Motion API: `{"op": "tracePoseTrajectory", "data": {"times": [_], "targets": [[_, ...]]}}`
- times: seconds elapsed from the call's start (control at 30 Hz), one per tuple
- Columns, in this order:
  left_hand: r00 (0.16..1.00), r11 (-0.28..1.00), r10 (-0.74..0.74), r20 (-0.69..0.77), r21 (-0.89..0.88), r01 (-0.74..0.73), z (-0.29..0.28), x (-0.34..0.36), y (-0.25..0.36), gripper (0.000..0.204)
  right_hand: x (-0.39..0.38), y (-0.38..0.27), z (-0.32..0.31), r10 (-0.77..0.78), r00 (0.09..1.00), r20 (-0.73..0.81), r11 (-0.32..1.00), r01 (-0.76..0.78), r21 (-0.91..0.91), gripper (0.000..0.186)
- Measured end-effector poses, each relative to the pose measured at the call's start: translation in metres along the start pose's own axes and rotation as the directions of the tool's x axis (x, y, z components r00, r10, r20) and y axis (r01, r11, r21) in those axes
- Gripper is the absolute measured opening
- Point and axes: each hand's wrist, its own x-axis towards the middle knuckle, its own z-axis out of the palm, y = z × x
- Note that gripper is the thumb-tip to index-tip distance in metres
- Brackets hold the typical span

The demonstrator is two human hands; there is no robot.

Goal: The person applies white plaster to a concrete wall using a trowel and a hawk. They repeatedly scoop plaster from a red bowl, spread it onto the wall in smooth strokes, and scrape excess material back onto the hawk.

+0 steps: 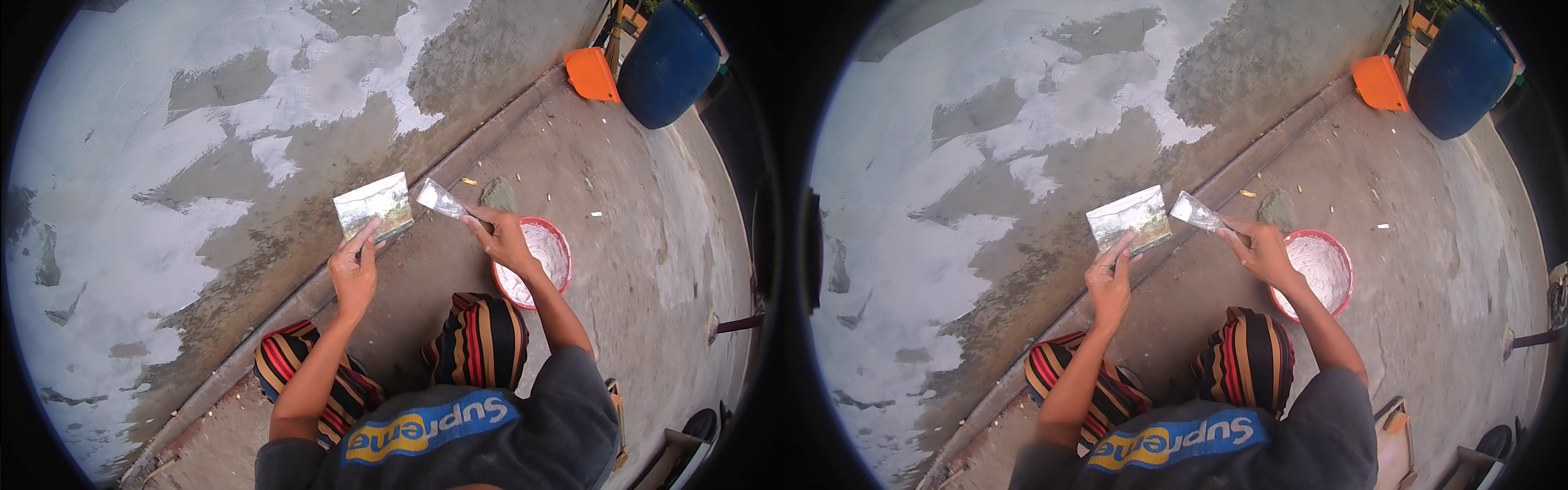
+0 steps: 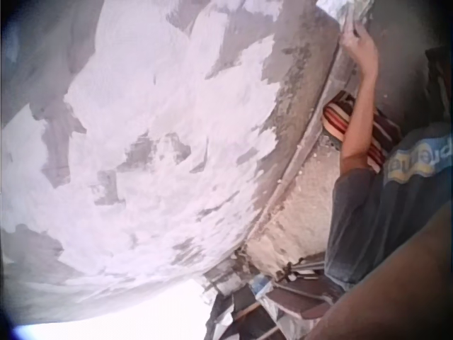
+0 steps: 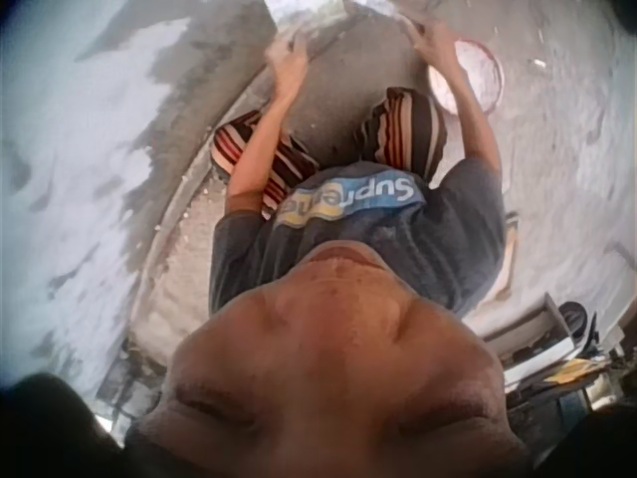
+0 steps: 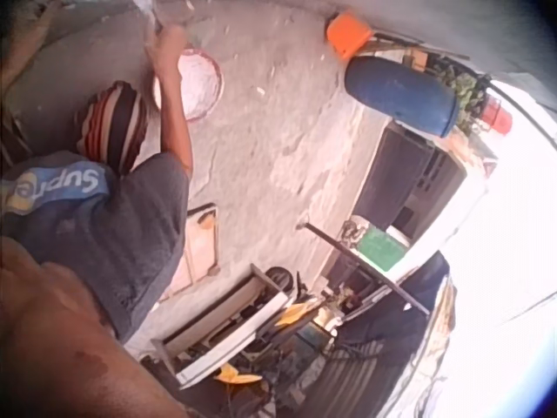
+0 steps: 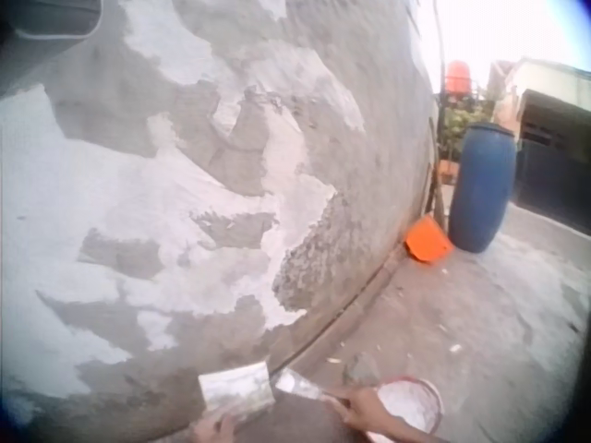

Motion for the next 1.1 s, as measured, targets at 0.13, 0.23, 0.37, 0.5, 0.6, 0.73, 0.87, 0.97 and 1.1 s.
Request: {"op": "tracePoseTrajectory", "data": {"times": [0.13,0.23,0.37,0.5,0.6,0.73,0.87,0.97,1.1], "targets": [[0.999,1.0,0.004,0.052,0.03,-0.006,0.003,-0.003,0.005,0.029,0.006,-0.007,0.002,-0.018,1.0,0.005,0.999,0.018,-0.037,0.032],[0.997,1.0,0.012,0.072,0.004,-0.012,0.006,-0.004,0.007,0.03,0.009,-0.004,0.004,-0.004,1.0,0.009,0.999,0.004,-0.038,0.032],[0.995,0.999,0.047,0.09,-0.007,-0.047,0.004,-0.001,0.002,0.031,0.011,0.004,0.008,0.014,1.0,0.025,1.0,-0.015,0.021,0.031],[0.992,0.998,0.052,0.113,0.04,-0.057,0.0,0.001,0.007,0.031,0.011,0.007,0.007,0.009,1.0,0.015,1.0,-0.009,0.013,0.03],[0.991,0.995,0.061,0.119,0.074,-0.07,-0.001,0.001,0.01,0.031,0.01,0.0,0.007,-0.044,0.999,-0.023,0.999,0.045,0.018,0.027],[0.991,0.993,0.06,0.123,0.09,-0.072,-0.002,0.001,0.007,0.03,0.011,0.001,0.008,-0.086,0.995,-0.054,0.996,0.087,0.013,0.026],[0.991,0.998,0.047,0.121,0.028,-0.051,-0.001,0.002,0.007,0.029,0.012,0.0,0.01,-0.081,0.995,-0.064,0.994,0.085,0.062,0.027],[0.994,0.998,0.004,0.109,-0.069,0.003,0.001,0.0,0.003,0.03,0.013,0.003,0.012,-0.092,0.993,-0.07,0.993,0.097,0.068,0.027],[0.992,0.992,-0.028,0.125,-0.118,0.043,0.003,0.001,0.007,0.03,0.013,0.005,0.014,-0.117,0.989,-0.093,0.989,0.125,0.081,0.027]]}}
